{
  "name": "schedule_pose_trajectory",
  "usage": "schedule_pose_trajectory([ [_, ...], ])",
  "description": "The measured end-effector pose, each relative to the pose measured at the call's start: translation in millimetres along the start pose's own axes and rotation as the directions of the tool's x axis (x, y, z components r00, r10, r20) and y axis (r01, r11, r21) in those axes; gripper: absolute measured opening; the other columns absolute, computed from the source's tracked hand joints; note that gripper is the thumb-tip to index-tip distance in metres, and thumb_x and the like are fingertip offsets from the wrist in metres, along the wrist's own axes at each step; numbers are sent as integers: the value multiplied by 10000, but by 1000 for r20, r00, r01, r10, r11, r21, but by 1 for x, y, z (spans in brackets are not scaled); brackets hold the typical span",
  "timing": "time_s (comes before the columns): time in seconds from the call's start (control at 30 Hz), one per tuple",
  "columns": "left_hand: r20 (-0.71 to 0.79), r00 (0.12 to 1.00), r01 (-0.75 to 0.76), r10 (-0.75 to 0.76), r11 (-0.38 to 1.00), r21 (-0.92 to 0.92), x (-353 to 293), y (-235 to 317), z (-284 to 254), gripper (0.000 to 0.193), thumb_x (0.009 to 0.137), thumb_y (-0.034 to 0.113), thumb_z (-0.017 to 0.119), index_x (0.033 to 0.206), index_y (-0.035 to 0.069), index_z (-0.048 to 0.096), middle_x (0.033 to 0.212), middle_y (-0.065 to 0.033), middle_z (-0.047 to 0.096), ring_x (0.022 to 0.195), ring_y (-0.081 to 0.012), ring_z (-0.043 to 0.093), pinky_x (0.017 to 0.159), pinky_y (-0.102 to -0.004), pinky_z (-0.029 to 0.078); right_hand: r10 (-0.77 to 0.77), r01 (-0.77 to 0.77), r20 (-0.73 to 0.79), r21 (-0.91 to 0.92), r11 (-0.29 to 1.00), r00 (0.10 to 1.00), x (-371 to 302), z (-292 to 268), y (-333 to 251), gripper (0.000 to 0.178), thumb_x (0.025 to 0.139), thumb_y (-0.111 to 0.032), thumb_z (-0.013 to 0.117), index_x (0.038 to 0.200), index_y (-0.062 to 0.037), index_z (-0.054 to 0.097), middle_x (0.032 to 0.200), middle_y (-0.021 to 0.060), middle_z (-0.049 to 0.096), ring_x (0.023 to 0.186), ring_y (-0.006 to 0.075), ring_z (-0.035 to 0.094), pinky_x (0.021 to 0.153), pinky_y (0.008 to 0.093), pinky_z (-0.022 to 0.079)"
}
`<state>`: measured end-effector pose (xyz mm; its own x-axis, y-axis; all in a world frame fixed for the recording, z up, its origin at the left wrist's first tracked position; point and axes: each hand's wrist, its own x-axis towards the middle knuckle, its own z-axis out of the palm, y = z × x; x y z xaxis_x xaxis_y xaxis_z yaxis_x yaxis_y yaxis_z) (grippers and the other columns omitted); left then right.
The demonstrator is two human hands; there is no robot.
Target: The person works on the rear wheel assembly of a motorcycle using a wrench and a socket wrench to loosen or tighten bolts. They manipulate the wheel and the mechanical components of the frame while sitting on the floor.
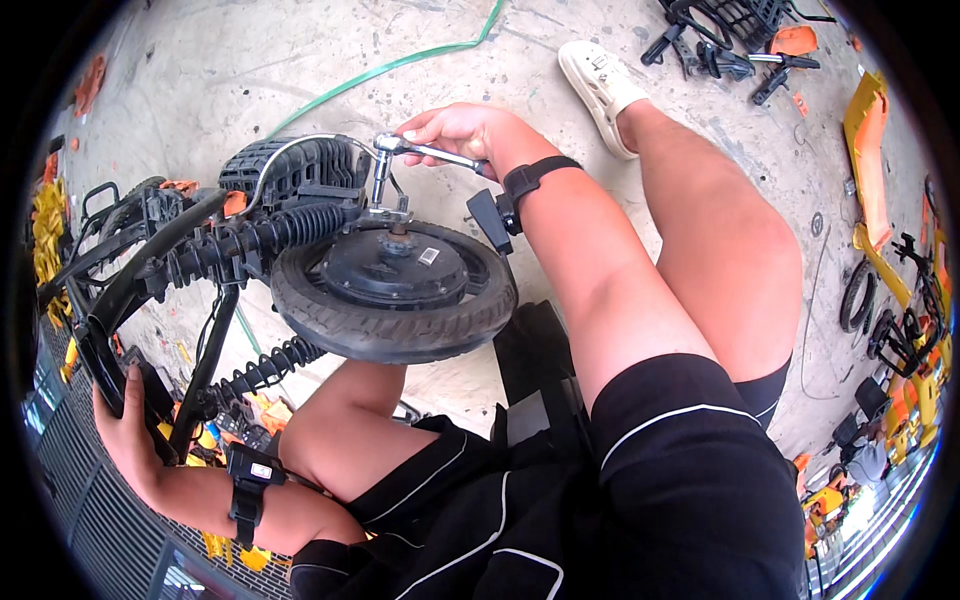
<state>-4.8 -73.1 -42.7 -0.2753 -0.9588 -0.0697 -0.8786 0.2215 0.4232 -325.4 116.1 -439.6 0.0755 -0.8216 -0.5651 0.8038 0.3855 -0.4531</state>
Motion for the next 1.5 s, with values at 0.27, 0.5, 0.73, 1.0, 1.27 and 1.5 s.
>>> schedule_pose_trajectory([
  [0.27,10,997,77,-77,995,56,2,5,-1,355,905,228,753,1152,1,636,884,-17,677,736,-69,589,651,-202,438,-67,-120,-251,-660,742,966,20,40,-7,847,825,-734,609,1102,63,689,1010,170,707,860,249,701,716,361,570],
  [0.5,-67,998,5,0,997,74,5,-8,0,327,915,243,748,1136,20,656,835,8,656,698,-51,553,623,-200,402,-424,26,-301,-790,613,854,49,51,18,533,759,-433,692,1065,3,709,1039,176,714,996,295,667,868,375,516],
  [0.73,-77,997,33,-30,999,40,-9,19,14,234,928,142,691,1072,-28,619,828,-87,698,606,-136,657,508,-264,544,-536,200,-152,-817,542,830,54,36,29,436,833,-442,703,1043,-61,726,1043,155,717,998,291,672,865,389,516],
  [1.0,-89,984,149,-156,985,-84,-13,25,20,223,927,134,677,1048,-36,600,791,-97,685,599,-165,682,513,-274,574,-243,-440,-448,-894,88,861,34,102,-18,398,894,-399,565,1113,-121,745,1139,118,726,1094,304,672,902,402,533],
  [1.27,-96,983,149,-156,986,-69,-18,36,22,232,927,154,682,1041,-32,602,781,-91,681,589,-158,677,497,-266,563,-529,100,-78,-949,298,845,60,52,15,424,857,-430,605,1041,-70,735,1032,155,726,1002,347,676,858,417,536],
  [1.5,-84,976,193,-203,975,-110,-20,37,25,314,915,170,700,1130,-26,581,848,-128,709,659,-190,713,543,-297,604,-354,-215,-297,-943,253,887,52,68,2,352,848,-346,592,1031,-91,752,1059,139,731,1001,325,687,836,414,544],
])
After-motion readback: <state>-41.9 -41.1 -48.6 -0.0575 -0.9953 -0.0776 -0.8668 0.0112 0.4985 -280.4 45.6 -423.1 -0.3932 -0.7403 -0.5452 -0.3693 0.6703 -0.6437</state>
